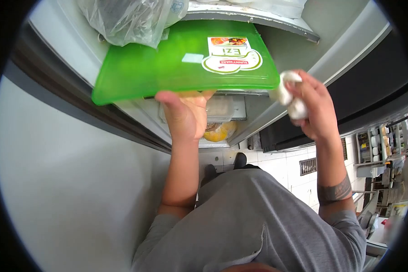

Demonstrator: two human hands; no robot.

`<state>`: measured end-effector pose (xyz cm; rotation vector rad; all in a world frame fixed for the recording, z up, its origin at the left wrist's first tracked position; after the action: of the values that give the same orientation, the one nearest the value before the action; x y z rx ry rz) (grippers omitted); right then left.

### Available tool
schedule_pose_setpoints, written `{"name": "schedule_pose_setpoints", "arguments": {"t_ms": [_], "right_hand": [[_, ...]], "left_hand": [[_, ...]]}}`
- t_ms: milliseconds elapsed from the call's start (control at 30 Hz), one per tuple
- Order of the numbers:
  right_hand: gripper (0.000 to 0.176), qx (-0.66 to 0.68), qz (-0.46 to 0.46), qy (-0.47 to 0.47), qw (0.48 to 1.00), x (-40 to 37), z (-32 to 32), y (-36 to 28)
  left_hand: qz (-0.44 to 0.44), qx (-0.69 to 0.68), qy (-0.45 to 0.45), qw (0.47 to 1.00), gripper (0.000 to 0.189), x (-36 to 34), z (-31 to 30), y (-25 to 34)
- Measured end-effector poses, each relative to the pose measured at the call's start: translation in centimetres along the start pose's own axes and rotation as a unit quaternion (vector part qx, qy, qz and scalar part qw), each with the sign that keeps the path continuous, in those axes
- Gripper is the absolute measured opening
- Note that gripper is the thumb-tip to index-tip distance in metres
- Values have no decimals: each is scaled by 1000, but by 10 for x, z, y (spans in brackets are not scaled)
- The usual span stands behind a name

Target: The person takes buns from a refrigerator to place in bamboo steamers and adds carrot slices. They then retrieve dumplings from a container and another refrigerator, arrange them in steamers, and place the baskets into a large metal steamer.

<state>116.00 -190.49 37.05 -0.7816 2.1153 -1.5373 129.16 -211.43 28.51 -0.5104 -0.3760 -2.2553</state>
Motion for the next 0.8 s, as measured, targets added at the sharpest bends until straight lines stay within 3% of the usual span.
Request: {"name": "schedule_pose_setpoints", "arguments": {"t_ms": [67,133,200,267,333,400,467,533,567,633,667,700,733,767,800], "right_hand": [[29,168,88,-101,977,-13,1,32],[40,308,135,-177,925,-22,4,80],[40,399,193,-214,871,-37,16,118],[33,377,254,-218,864,-53,24,149],[23,385,313,-200,845,-68,30,196],[21,384,355,-192,831,-82,29,234],[22,364,386,-177,829,-88,25,285],[25,370,402,-184,817,-103,17,309],[26,358,402,-162,827,-105,6,317],[29,325,403,-143,844,-109,-20,345],[29,312,416,-183,834,-114,-34,378],[29,398,389,-204,805,-117,-47,411],[30,481,367,-216,767,-119,-61,435],[29,481,378,-203,764,-123,-77,454],[29,483,383,-184,766,-125,-95,470]], "left_hand": [[55,183,136,972,66,6,13,3],[65,232,164,957,63,24,4,-1],[73,282,186,938,60,54,-4,-4],[56,260,220,939,52,87,-14,-3],[30,337,185,922,56,120,-49,-3],[-80,450,206,865,39,135,-58,-2],[-52,597,187,779,34,149,-64,-9],[50,513,176,839,31,166,-92,-6],[68,502,158,848,25,152,-67,-15],[-91,504,93,854,23,103,-98,-24],[-128,526,40,840,22,56,-102,-37],[-272,508,75,814,21,-2,-124,-55],[-437,491,149,739,21,-68,-155,-75],[-504,485,155,698,27,-149,-215,-87],[-529,556,193,611,36,-236,-252,-86]]}}
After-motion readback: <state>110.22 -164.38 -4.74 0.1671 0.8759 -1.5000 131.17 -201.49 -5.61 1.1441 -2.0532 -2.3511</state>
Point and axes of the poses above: each hand's wrist, its own x-axis towards the middle knuckle, its own z-axis out of the palm, y = z × x, the point moved 6 cm from there along x, towards the middle knuckle, and after that the axes turned 9 degrees about -x, right-handed, at the moved point
